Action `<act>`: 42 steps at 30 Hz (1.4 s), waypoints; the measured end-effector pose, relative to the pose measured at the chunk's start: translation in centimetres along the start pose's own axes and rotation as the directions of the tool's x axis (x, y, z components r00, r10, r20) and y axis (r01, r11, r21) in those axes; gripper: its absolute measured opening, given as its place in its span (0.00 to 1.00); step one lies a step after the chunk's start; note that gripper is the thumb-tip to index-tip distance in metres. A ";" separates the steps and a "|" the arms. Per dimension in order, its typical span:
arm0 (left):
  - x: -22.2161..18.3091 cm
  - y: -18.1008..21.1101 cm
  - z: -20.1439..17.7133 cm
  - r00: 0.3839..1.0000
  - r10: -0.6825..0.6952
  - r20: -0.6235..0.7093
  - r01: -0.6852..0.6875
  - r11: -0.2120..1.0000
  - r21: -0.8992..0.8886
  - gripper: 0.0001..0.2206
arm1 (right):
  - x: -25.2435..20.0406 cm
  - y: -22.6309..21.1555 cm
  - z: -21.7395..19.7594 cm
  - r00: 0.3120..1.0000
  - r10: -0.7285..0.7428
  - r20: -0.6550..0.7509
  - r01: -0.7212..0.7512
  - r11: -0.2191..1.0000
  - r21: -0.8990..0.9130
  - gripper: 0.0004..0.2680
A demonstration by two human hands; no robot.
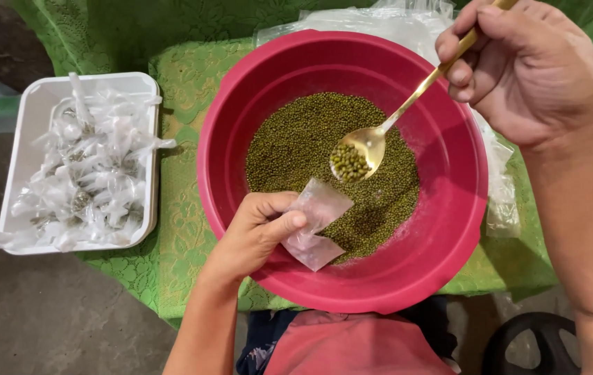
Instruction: Scooping green beans into small plastic bags and tying them shut for packaging.
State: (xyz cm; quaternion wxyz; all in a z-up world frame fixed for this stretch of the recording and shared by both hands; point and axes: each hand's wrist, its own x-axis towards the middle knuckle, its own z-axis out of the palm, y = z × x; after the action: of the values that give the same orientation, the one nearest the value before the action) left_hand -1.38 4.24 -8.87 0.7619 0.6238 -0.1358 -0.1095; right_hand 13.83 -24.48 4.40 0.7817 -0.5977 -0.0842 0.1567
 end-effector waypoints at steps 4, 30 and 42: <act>-0.3 -0.4 -0.5 0.998 -0.035 0.049 0.038 0.998 -0.048 0.15 | -0.3 0.3 0.3 1.000 0.002 0.023 -0.002 1.000 -0.004 0.06; 0.3 0.9 1.1 0.999 0.018 -0.028 -0.017 0.999 0.036 0.03 | -5.9 -2.8 7.0 0.808 -0.270 0.523 0.516 0.755 -0.406 0.09; -0.1 0.8 1.2 0.994 0.051 -0.099 -0.038 0.991 0.130 0.12 | -4.9 0.2 -0.6 0.789 -0.391 0.474 0.605 0.629 -0.488 0.15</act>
State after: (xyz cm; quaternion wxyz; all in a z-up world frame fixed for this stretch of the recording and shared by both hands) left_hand -1.85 3.31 -7.82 0.7287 0.6727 -0.1174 -0.0514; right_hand 9.38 -26.68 4.28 0.5285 -0.7367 -0.4218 -0.0098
